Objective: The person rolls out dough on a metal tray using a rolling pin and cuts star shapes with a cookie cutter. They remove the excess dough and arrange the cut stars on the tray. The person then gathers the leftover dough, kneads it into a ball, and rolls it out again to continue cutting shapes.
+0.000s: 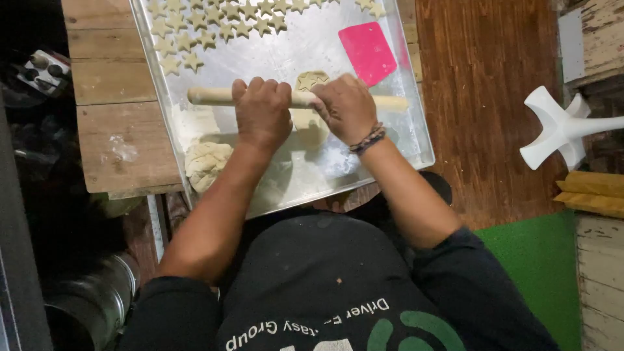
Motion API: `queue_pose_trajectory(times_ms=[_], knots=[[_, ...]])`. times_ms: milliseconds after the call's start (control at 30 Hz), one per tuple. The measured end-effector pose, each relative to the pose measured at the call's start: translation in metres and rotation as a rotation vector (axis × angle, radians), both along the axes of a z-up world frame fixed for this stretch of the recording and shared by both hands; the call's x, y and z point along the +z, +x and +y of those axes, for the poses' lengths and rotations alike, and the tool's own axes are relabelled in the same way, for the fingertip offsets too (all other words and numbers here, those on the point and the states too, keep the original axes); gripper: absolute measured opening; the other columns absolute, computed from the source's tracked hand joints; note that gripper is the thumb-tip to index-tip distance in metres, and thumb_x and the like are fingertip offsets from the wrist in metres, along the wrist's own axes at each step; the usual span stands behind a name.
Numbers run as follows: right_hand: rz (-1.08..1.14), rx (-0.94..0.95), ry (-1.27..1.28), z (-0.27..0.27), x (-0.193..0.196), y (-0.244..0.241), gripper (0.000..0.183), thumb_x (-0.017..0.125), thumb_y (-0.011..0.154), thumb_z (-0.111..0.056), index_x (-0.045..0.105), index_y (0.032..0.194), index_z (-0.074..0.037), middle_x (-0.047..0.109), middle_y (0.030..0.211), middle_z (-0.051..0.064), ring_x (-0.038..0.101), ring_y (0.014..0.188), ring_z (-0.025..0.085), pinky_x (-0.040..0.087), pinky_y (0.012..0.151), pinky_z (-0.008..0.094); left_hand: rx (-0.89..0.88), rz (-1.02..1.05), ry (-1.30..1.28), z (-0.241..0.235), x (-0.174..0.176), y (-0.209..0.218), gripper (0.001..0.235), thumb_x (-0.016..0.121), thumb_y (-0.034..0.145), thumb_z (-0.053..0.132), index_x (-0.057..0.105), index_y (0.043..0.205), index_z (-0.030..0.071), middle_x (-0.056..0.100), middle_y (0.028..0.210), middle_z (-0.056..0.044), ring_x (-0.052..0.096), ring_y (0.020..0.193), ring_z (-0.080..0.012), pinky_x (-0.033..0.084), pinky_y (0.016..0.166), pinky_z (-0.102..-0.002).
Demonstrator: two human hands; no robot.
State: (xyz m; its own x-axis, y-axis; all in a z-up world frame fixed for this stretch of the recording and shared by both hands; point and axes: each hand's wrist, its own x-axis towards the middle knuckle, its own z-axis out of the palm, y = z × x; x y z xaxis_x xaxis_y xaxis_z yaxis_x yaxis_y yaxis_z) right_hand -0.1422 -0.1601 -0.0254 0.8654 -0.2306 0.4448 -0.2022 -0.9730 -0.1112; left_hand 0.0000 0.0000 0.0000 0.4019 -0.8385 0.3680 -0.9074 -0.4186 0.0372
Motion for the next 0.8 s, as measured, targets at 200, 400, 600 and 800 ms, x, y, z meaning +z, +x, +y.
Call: queue_pose_trajectory(times_ms=[200, 400, 600, 800], knots=[[0.306, 0.117, 0.355, -0.007, 0.036, -0.020, 0.033, 0.062, 0.103, -0.040, 0.070, 0.126, -0.016, 0.073, 0.098, 0.018, 0.069, 0.098, 0.043, 0.055, 0.085, 0.055, -0.026, 0.060, -0.003, 0.007, -0.010, -0.002, 0.015, 0.071, 0.078, 0.003, 0.069, 0.080, 0.018, 0.060, 0.068, 0.002, 0.062, 0.069, -0.0205, 0.040, 0.079, -0.042], [0.511, 0.087, 0.401, 0.016, 0.050, 0.005, 0.037, 0.062, 0.102, -0.041, 0.063, 0.134, -0.021, 0.070, 0.103, 0.012, 0.068, 0.102, 0.038, 0.054, 0.087, 0.053, -0.072, 0.034, -0.062, 0.007, 0.008, -0.014, 0.014, 0.074, 0.079, 0.005, 0.068, 0.079, 0.018, 0.060, 0.068, 0.003, 0.063, 0.071, -0.0194, 0.041, 0.081, -0.042], [0.392, 0.148, 0.769, 0.008, 0.088, -0.013, 0.036, 0.075, 0.094, -0.030, 0.072, 0.128, -0.020, 0.075, 0.092, 0.018, 0.072, 0.092, 0.039, 0.056, 0.080, 0.047, -0.135, 0.070, -0.135, 0.011, 0.018, -0.012, 0.015, 0.074, 0.084, 0.004, 0.068, 0.078, 0.017, 0.063, 0.071, 0.001, 0.066, 0.072, -0.0203, 0.045, 0.081, -0.042], [0.591, 0.028, 1.134, -0.008, 0.136, -0.036, 0.043, 0.070, 0.089, -0.006, 0.068, 0.132, -0.005, 0.077, 0.086, 0.017, 0.071, 0.077, 0.017, 0.059, 0.074, 0.029, -0.185, 0.107, -0.220, 0.018, 0.008, -0.013, 0.017, 0.075, 0.086, 0.006, 0.067, 0.080, 0.019, 0.063, 0.072, 0.001, 0.067, 0.075, -0.0197, 0.046, 0.082, -0.042]])
